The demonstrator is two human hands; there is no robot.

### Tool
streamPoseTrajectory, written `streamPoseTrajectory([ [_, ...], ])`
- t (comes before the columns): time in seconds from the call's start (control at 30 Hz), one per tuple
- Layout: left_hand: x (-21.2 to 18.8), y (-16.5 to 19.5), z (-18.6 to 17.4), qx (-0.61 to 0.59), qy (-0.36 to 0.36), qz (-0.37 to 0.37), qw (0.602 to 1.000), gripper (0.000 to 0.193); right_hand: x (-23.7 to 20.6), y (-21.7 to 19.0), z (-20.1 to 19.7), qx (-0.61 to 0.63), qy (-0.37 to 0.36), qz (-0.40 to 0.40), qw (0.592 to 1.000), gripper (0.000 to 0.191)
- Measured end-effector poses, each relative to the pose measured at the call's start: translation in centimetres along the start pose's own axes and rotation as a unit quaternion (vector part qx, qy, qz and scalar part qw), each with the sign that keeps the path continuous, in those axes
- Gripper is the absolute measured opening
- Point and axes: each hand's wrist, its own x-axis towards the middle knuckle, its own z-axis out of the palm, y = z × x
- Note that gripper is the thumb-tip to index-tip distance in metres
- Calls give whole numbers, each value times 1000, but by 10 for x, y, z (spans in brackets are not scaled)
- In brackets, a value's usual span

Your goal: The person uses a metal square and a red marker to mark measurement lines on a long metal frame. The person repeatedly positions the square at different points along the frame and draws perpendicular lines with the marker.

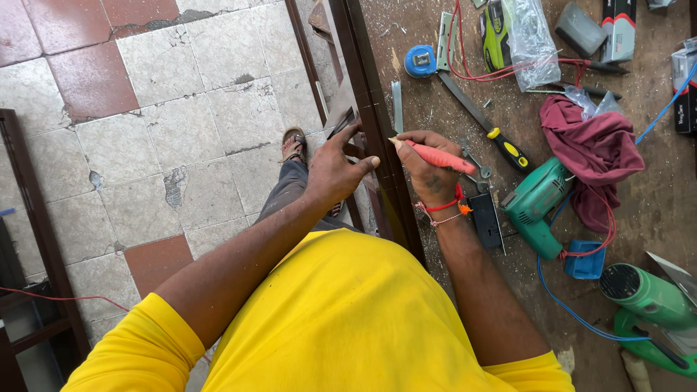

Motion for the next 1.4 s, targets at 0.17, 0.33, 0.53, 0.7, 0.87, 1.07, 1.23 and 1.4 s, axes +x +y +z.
streamPoseTrajectory([
  [0.17, 0, 3, 1, 15, -9, -30, 999, 75, -2, 3, 2, 37, 15, -3, 999, 16],
  [0.33, -2, 6, 1, 10, -7, -11, 1000, 72, 37, 5, 10, 23, 5, -79, 997, 14],
  [0.53, -4, 7, -3, 15, 10, 0, 1000, 69, 54, 4, 20, 87, 0, -26, 996, 14],
  [0.7, -3, 6, -3, 34, 12, -14, 999, 71, 54, 4, 19, 57, -2, -32, 998, 13],
  [0.87, -4, 5, -2, 14, 14, -7, 1000, 69, 53, 3, 17, 30, -4, -43, 999, 14],
  [1.07, -3, 5, -3, 18, 9, -20, 1000, 70, 48, -4, 13, -10, -13, -62, 998, 14],
  [1.23, -1, 3, -1, 22, 5, -13, 1000, 69, 38, -7, 12, -4, -1, -42, 999, 15],
  [1.4, 0, 2, 0, 18, 8, 5, 1000, 69, 23, -4, 7, 17, -1, -5, 1000, 14],
])
